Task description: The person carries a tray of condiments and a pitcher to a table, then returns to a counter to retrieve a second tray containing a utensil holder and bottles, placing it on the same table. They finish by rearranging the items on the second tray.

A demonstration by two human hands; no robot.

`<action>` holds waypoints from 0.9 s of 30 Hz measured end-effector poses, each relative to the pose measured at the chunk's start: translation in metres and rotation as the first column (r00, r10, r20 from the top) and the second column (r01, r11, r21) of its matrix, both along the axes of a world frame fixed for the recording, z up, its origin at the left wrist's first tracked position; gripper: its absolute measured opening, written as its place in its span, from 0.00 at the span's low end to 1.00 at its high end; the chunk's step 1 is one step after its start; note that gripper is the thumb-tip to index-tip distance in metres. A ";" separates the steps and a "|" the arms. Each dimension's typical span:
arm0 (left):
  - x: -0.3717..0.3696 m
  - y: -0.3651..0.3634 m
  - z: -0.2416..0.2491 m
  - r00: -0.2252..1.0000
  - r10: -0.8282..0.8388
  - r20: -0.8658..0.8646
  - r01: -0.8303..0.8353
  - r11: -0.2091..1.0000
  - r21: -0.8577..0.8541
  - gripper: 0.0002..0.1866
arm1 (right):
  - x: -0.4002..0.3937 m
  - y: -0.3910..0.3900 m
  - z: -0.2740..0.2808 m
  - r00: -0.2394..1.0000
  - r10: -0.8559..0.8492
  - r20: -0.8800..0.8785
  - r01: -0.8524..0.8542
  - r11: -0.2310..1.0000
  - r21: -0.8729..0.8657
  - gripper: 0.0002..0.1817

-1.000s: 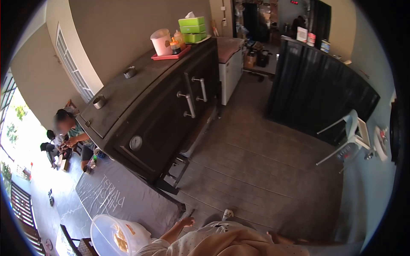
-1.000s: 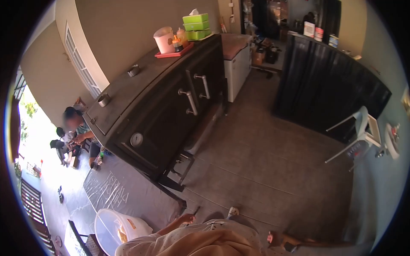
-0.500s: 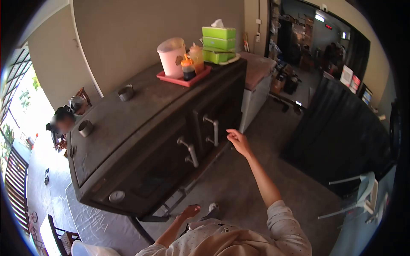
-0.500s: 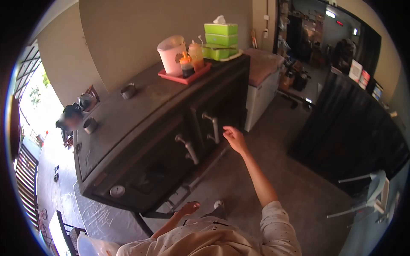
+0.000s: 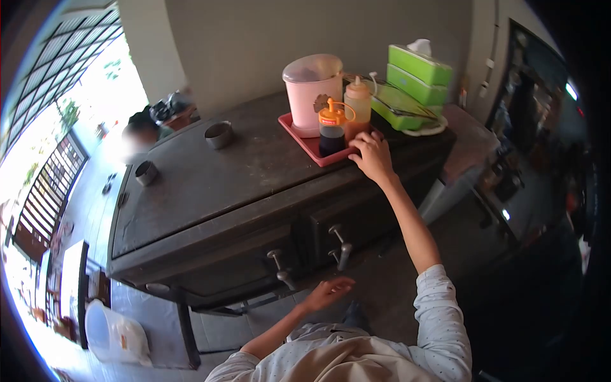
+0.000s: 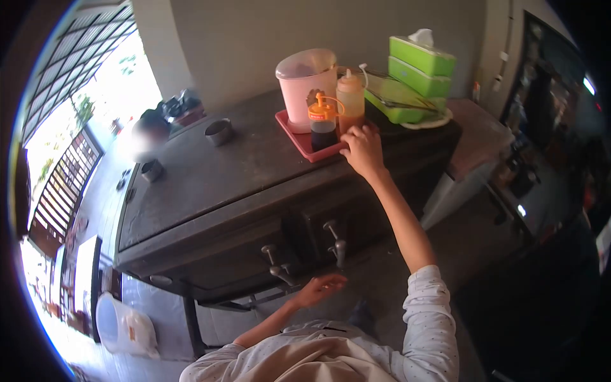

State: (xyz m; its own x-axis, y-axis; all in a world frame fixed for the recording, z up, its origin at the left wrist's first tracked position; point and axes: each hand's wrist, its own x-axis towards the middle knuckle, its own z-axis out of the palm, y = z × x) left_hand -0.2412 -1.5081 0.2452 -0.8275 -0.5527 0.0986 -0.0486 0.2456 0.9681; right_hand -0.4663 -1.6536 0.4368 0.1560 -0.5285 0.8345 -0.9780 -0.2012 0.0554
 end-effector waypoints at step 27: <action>-0.071 -0.013 0.067 0.716 0.626 -0.309 -0.199 0.607 0.770 0.28 | 0.002 0.043 0.004 0.729 0.684 0.037 -0.679 0.714 0.171 0.09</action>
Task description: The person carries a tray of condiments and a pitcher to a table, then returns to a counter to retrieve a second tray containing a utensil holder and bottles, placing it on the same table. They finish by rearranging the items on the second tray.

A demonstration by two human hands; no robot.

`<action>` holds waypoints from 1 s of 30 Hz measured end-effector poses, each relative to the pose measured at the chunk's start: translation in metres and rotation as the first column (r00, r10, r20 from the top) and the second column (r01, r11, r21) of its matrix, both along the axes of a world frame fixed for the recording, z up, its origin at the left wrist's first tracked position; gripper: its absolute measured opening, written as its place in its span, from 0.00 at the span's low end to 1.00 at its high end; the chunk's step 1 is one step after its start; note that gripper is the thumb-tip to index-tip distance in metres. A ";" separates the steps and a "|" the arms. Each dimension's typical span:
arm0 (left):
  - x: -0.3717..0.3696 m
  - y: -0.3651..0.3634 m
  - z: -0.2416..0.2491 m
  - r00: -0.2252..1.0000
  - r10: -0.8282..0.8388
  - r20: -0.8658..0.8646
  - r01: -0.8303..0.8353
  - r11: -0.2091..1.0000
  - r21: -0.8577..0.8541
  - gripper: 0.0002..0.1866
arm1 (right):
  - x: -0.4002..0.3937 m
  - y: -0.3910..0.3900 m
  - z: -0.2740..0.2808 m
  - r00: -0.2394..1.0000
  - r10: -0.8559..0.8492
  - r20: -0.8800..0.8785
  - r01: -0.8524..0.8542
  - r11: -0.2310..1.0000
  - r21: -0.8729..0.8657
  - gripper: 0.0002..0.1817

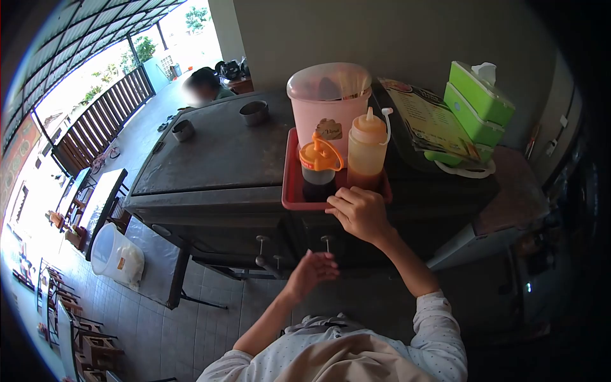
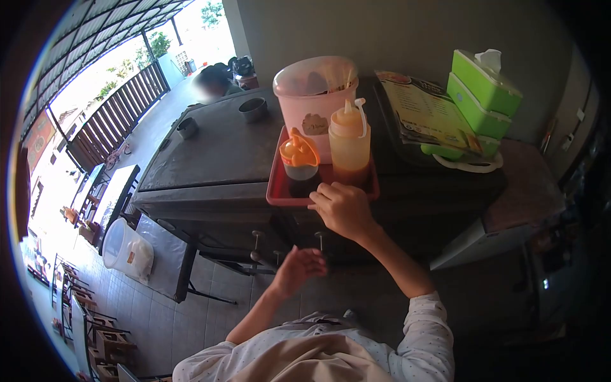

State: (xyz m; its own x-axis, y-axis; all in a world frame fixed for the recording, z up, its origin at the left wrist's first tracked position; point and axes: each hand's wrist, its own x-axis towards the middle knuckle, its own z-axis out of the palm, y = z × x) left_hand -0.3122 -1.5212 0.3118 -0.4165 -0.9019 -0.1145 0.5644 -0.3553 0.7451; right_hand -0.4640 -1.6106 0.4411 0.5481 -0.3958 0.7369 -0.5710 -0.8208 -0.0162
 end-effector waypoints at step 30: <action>0.010 0.024 0.076 0.862 0.502 -0.063 -0.506 0.861 -0.056 0.24 | -0.060 0.053 -0.055 0.377 -0.416 0.827 -0.854 0.189 0.485 0.30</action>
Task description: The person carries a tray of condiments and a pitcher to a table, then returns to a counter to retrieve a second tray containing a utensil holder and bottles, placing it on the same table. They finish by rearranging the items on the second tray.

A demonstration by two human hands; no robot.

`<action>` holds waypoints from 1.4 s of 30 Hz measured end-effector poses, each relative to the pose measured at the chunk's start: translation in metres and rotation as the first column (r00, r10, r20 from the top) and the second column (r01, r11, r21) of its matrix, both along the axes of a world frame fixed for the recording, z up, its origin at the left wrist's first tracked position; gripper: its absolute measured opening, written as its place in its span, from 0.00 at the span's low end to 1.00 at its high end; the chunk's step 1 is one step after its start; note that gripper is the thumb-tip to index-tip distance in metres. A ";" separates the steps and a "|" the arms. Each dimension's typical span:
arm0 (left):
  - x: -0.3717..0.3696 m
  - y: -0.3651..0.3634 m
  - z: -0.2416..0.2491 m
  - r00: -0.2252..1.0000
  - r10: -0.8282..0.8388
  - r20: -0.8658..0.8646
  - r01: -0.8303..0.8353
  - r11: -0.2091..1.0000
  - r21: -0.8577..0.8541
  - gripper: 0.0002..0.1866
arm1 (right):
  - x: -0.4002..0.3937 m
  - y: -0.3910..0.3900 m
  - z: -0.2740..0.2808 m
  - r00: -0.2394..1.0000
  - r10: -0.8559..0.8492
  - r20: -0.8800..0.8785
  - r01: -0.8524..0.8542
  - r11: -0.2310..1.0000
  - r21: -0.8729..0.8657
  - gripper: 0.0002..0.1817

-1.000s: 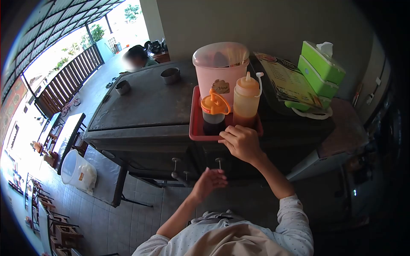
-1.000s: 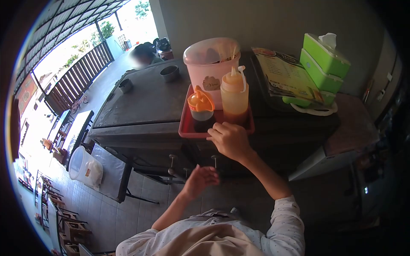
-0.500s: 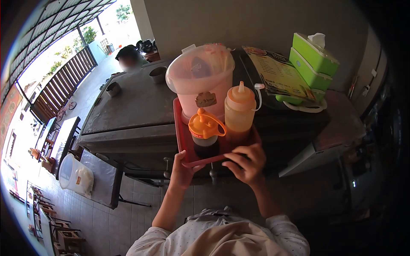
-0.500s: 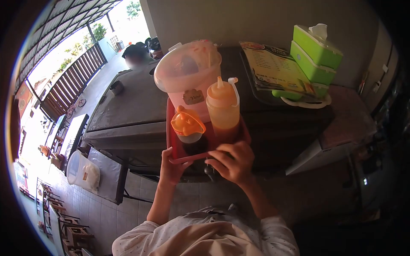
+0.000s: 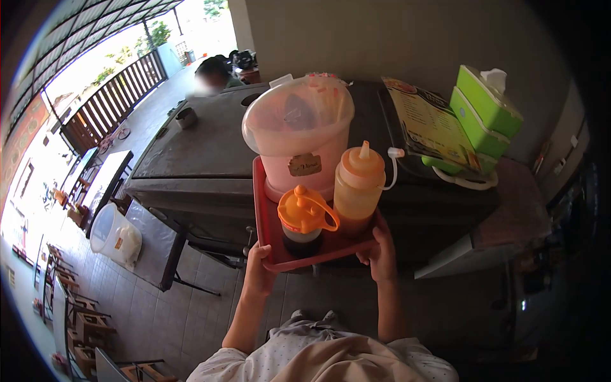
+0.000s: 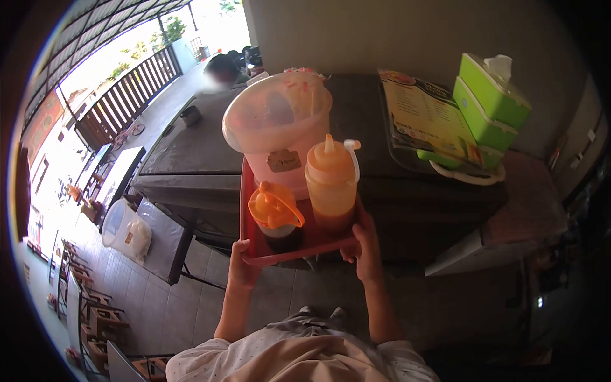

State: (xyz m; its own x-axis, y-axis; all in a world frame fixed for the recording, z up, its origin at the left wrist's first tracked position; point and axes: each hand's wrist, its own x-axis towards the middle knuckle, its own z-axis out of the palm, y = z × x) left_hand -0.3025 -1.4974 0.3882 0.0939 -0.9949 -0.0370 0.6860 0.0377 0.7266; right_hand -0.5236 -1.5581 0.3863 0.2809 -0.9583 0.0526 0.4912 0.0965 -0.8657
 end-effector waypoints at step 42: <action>0.359 0.490 -0.111 0.084 0.996 -0.017 -0.950 0.085 0.300 0.25 | 0.629 0.326 -0.100 0.252 0.967 0.041 -0.963 0.246 0.111 0.28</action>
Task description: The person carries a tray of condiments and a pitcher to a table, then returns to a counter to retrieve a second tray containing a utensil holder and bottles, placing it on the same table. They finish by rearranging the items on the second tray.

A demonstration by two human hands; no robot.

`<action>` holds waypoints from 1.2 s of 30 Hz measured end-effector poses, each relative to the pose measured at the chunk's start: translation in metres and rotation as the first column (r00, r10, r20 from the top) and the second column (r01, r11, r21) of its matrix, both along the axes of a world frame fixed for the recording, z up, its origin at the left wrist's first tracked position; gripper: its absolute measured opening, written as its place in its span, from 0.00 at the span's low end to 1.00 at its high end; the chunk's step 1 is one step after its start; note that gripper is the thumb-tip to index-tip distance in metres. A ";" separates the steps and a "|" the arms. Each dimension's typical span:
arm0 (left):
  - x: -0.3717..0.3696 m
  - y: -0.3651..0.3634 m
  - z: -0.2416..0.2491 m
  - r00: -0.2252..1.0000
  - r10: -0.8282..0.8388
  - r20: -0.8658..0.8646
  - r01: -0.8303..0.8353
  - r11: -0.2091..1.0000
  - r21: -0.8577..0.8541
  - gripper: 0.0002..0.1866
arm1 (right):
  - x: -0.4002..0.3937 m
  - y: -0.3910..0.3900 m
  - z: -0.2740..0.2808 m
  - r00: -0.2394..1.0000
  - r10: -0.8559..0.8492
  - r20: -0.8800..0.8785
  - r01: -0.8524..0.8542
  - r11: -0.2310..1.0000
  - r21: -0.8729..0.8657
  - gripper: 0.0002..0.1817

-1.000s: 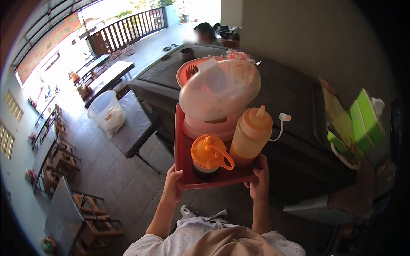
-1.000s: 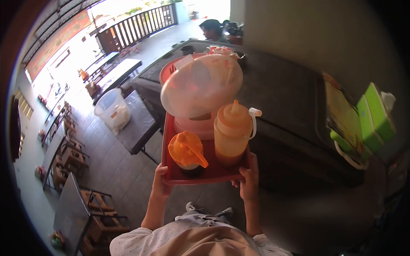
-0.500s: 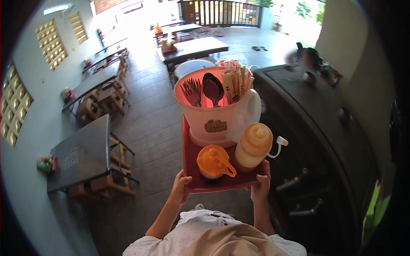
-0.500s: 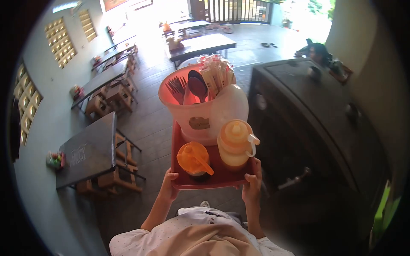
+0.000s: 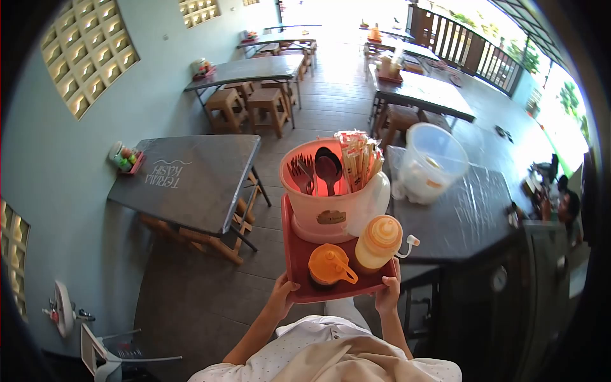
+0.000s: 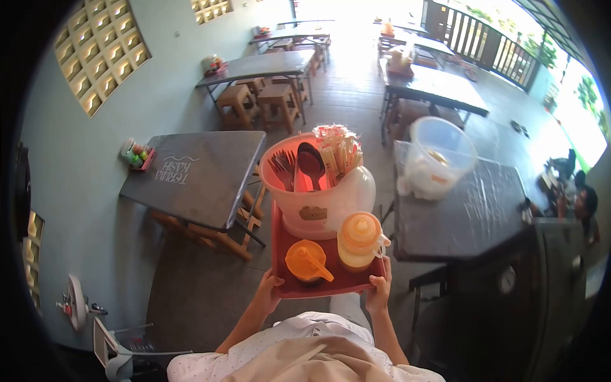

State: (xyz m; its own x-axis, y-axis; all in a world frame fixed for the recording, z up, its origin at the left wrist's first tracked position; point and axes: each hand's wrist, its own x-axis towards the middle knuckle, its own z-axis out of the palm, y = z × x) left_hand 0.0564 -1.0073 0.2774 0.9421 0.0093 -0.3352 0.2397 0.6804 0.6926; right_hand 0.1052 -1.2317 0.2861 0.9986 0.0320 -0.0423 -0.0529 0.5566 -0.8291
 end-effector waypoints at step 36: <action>0.886 0.266 -0.066 0.998 -0.010 -0.059 0.013 0.999 0.047 0.27 | 0.907 0.232 -0.053 0.965 0.244 0.098 -0.225 0.959 -0.174 0.29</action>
